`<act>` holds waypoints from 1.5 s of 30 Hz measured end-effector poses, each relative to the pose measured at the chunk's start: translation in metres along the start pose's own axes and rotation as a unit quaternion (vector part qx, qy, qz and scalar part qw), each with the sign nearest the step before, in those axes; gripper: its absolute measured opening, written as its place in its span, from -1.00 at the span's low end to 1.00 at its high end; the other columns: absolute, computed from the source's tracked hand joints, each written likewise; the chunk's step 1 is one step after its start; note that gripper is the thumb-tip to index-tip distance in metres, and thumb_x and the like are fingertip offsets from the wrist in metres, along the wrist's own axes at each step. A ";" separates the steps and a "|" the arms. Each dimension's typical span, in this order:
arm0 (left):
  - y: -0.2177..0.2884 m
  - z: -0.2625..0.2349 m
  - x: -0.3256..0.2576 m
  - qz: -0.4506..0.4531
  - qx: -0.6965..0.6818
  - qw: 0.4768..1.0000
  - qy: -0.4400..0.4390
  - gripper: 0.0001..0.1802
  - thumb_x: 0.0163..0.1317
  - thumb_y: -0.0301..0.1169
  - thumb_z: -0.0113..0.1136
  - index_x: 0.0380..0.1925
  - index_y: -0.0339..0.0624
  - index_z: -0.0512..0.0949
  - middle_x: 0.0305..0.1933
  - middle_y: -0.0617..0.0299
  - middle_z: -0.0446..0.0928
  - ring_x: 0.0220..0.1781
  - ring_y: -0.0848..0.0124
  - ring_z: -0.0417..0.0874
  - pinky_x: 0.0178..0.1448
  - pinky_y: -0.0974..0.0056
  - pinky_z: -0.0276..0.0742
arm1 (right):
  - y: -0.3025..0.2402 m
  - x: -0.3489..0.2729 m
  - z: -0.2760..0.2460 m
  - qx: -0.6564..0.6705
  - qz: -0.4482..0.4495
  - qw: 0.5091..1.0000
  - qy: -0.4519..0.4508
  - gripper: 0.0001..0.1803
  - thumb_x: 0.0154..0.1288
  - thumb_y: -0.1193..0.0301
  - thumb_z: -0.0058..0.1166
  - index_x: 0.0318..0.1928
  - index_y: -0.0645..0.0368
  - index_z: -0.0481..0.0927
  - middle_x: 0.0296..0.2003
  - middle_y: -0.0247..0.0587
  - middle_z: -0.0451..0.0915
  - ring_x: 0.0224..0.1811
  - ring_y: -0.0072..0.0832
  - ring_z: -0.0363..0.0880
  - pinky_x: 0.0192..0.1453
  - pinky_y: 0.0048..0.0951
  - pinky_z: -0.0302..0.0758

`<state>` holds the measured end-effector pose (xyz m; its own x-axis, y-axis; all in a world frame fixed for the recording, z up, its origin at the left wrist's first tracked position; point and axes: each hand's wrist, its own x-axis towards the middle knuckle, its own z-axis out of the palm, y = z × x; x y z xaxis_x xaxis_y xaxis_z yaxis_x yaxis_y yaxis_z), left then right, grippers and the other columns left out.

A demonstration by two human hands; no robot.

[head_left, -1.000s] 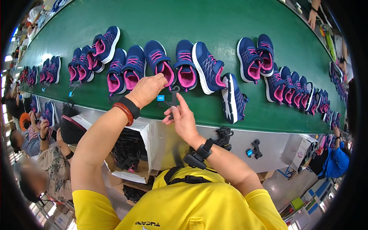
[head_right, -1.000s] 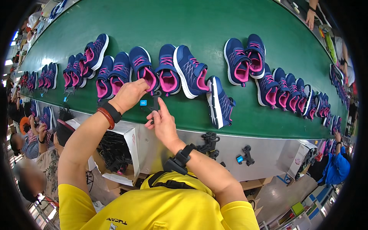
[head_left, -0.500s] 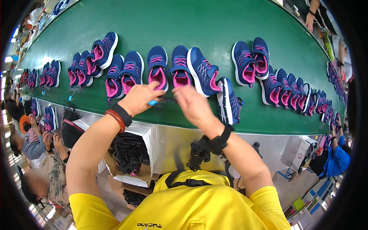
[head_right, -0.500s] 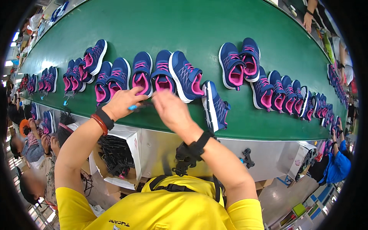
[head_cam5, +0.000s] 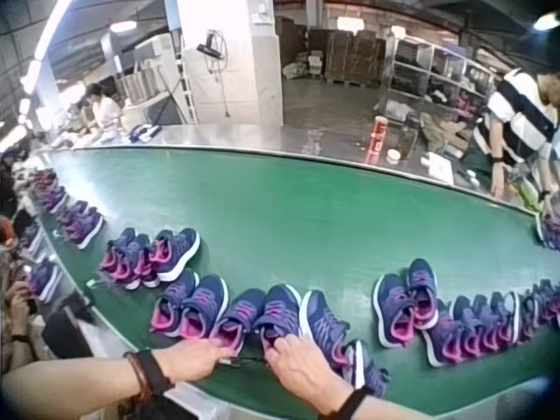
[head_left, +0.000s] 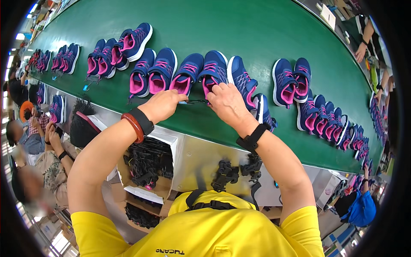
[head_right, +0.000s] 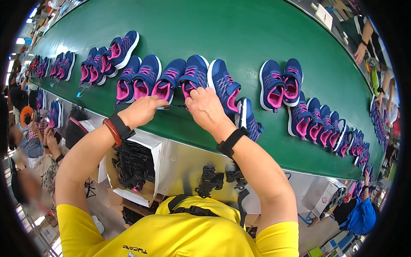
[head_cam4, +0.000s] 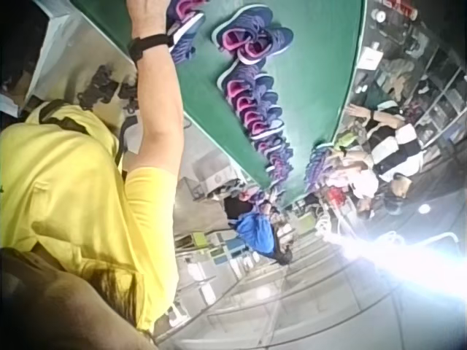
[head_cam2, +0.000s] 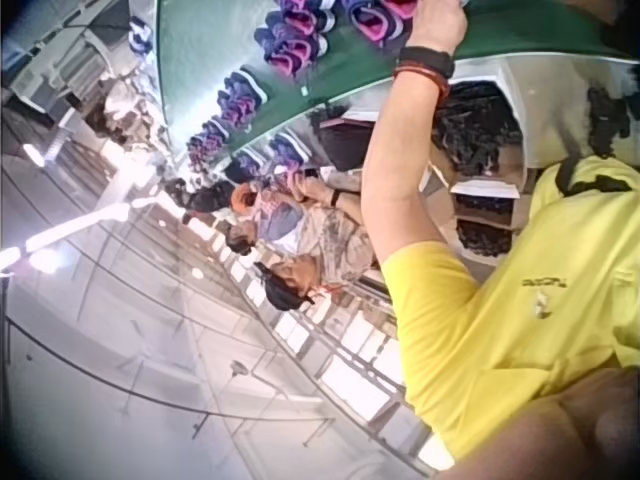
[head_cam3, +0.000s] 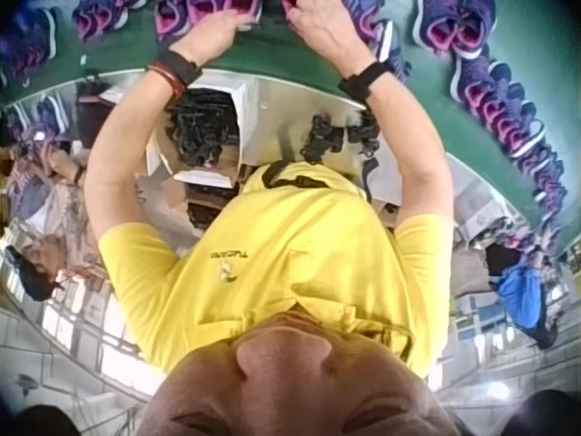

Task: The person attaches small blue tags to pairs of blue and pink sneakers on a green conveyor belt using a black plastic clip tool. The person repeatedly picks up the clip tool, secures it to the shoe tongue, and moves to the next pair.

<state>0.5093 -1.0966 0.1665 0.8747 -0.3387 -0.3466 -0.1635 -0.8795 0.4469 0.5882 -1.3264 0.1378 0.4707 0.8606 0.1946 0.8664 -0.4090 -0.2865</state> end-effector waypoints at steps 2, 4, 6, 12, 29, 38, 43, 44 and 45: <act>-0.002 0.003 -0.001 0.004 -0.001 1.000 0.003 -0.60 0.13 -0.59 -0.07 -0.04 -0.12 0.58 -0.25 -0.03 0.56 -0.16 -0.01 0.61 -0.06 -0.03 0.51 | -0.004 0.004 -0.001 0.003 0.007 1.000 -0.006 -0.96 0.05 0.45 0.07 -0.49 0.07 0.58 -0.45 -0.27 0.47 -0.28 -0.34 0.49 -0.21 -0.32 0.36; -0.001 0.003 -0.001 -0.005 0.000 1.000 0.005 -0.61 0.13 -0.59 -0.06 -0.05 -0.13 0.59 -0.25 -0.04 0.57 -0.16 -0.01 0.61 -0.06 -0.03 0.51 | -0.006 0.008 0.001 0.002 0.006 1.000 -0.017 -0.94 0.05 0.46 0.06 -0.50 0.08 0.58 -0.45 -0.26 0.49 -0.28 -0.34 0.49 -0.21 -0.32 0.36; -0.001 0.005 -0.001 -0.014 -0.003 1.000 0.009 -0.61 0.14 -0.59 -0.06 -0.06 -0.13 0.59 -0.25 -0.06 0.58 -0.16 -0.02 0.61 -0.05 -0.03 0.51 | -0.007 0.010 0.003 -0.006 0.004 1.000 -0.030 -0.94 0.05 0.46 0.06 -0.51 0.08 0.58 -0.45 -0.25 0.51 -0.28 -0.34 0.50 -0.21 -0.32 0.35; 0.002 0.009 0.000 -0.029 -0.033 0.999 0.024 -0.61 0.08 -0.63 -0.03 -0.08 -0.16 0.60 -0.25 -0.07 0.57 -0.15 -0.04 0.60 -0.05 -0.02 0.51 | -0.010 0.012 0.007 -0.061 -0.001 0.996 -0.070 -0.93 0.06 0.43 0.07 -0.50 0.07 0.60 -0.44 -0.23 0.53 -0.31 -0.34 0.51 -0.21 -0.32 0.35; 0.061 -0.026 0.025 0.095 0.103 0.983 0.116 -0.57 -0.01 -0.65 0.09 -0.07 -0.12 0.58 0.05 0.07 0.50 -0.02 0.09 0.60 -0.01 0.13 0.58 | 0.012 -0.132 -0.073 0.061 0.306 0.944 0.107 -0.35 -0.11 0.38 0.43 0.05 0.19 0.45 -0.10 -0.03 0.49 -0.03 -0.07 0.44 0.03 -0.14 0.36; 0.133 0.040 0.095 0.030 0.113 0.992 0.052 -0.87 0.15 -0.54 0.06 -0.27 -0.26 0.43 -0.20 -0.03 0.46 -0.15 0.02 0.62 -0.15 0.02 0.56 | 0.032 -0.161 -0.038 0.330 0.446 0.830 0.046 -0.08 -0.20 0.22 0.49 0.22 0.22 0.36 0.02 0.10 0.44 0.10 -0.01 0.46 0.22 -0.22 0.41; 0.121 0.049 0.080 0.056 0.003 0.996 0.067 -0.70 0.08 -0.61 0.14 -0.14 -0.22 0.44 -0.01 0.03 0.44 -0.07 -0.07 0.56 -0.09 -0.01 0.54 | 0.024 -0.122 -0.049 0.192 0.464 0.835 0.226 -0.21 -0.08 0.32 0.44 0.18 0.24 0.35 -0.05 0.06 0.38 0.07 0.04 0.35 0.15 -0.13 0.39; 0.126 0.052 0.080 0.080 -0.005 0.995 0.056 -0.68 0.08 -0.62 0.13 -0.11 -0.22 0.44 0.03 0.04 0.44 -0.05 -0.07 0.56 -0.07 -0.01 0.54 | 0.029 -0.118 -0.052 0.201 0.461 0.834 0.228 -0.24 -0.03 0.33 0.41 0.19 0.26 0.34 -0.01 0.12 0.36 0.09 0.06 0.34 0.18 -0.13 0.38; 0.132 0.057 0.083 0.067 -0.021 0.996 0.052 -0.67 0.08 -0.64 0.12 -0.10 -0.22 0.46 0.07 0.05 0.44 -0.03 -0.06 0.57 -0.03 0.00 0.54 | 0.032 -0.115 -0.058 0.212 0.438 0.842 0.233 -0.25 0.00 0.34 0.38 0.20 0.27 0.33 0.02 0.14 0.35 0.11 0.05 0.34 0.20 -0.14 0.37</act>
<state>0.5340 -1.2597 0.1499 0.8892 -0.4134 -0.1960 -0.2643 -0.8139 0.5174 0.5716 -1.4562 0.1606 0.9980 0.0332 0.0539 0.0631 -0.5954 -0.8009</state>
